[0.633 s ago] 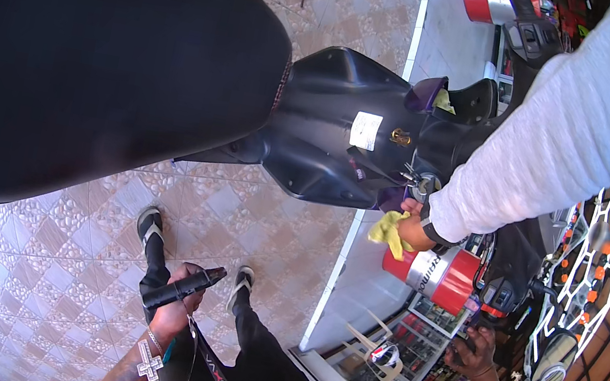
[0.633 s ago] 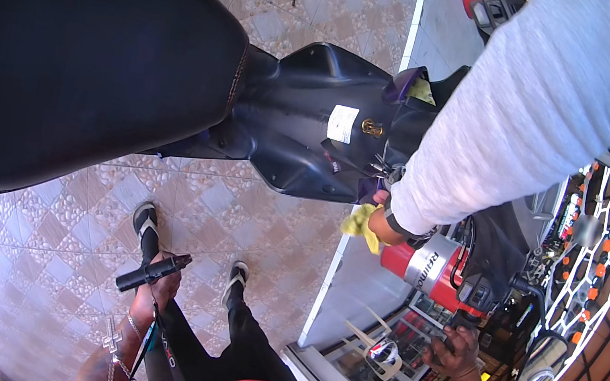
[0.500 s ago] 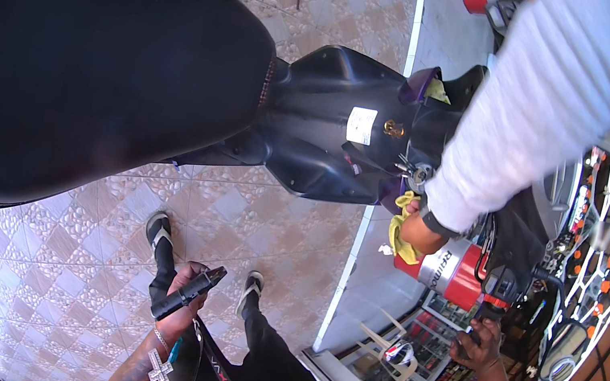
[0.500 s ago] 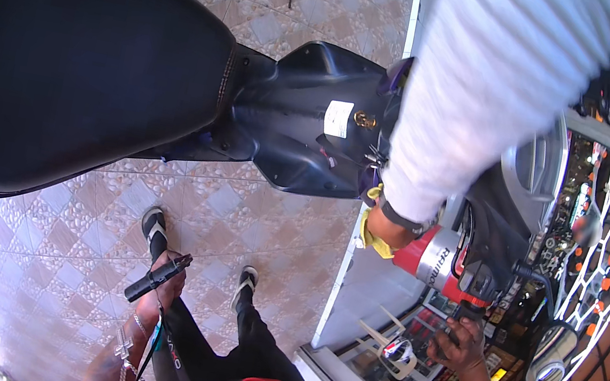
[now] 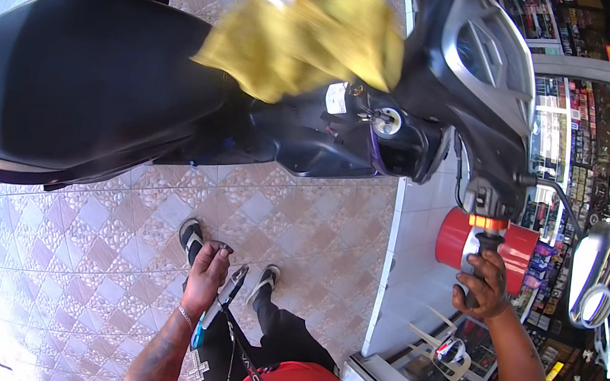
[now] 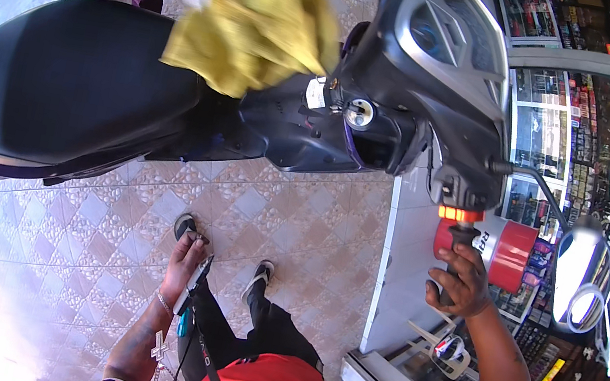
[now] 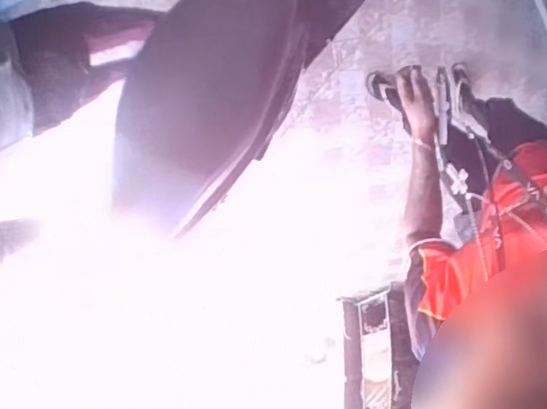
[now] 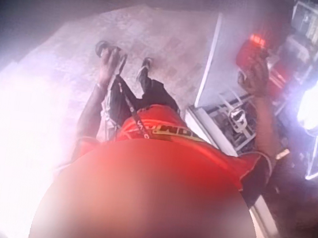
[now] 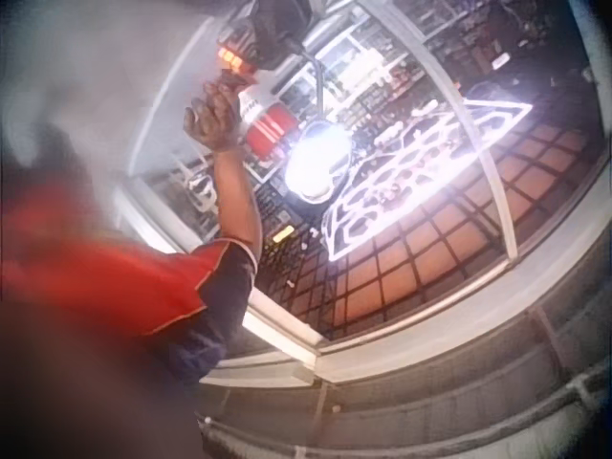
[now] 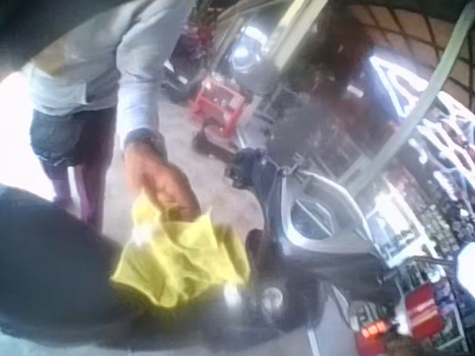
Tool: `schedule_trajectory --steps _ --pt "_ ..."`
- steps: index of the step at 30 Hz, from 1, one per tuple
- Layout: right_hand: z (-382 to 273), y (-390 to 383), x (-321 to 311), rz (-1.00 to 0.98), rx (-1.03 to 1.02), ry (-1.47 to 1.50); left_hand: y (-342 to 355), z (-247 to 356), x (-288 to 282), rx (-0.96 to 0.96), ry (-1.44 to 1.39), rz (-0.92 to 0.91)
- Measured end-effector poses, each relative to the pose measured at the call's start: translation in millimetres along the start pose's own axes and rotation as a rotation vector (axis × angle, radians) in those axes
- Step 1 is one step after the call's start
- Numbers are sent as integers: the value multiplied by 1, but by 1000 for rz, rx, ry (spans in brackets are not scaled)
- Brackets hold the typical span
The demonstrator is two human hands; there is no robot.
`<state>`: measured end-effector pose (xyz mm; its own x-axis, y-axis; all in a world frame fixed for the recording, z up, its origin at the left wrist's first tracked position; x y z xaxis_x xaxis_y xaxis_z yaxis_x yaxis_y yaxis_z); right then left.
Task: The person uses a screwdriver to remove screws from the front fairing of a purple scooter, then removes the fairing and sets it aside. The person then walks to a tool cart and picks up a T-handle wrench.
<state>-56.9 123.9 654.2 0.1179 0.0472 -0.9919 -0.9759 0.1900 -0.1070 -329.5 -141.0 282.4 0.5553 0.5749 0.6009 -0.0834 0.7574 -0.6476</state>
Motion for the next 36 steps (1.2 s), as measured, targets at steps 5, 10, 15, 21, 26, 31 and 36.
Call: schedule_trajectory --steps 5,10,15,21,26,31,36 --pt "0 3 -2 132 6 120 -28 -6 20 35 70 25" --pt "3 8 -5 251 28 172 -55 -26 47 144 134 63" --pt "-21 -54 18 699 333 293 -89 -58 84 234 165 127" --pt "-137 -140 155 631 647 1071 -114 -86 152 327 263 170" --pt "-233 -115 256 -76 450 1267 -105 -68 218 391 315 88" --pt "-245 -66 288 -378 294 1485 -75 -37 254 304 170 -63" --pt "-224 -34 306 -551 364 1502 -14 -5 242 264 149 -149"
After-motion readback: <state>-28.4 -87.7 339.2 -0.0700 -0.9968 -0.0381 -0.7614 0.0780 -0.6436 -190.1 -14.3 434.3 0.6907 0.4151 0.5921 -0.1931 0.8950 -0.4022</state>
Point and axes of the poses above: each hand's wrist, its own y-axis towards the middle knuckle, its own x-axis out of the palm, z = x × y, the point moved 5 cm from there along y, towards the middle knuckle, and after that the axes turned 2 degrees about -x, right-handed, at the moved point
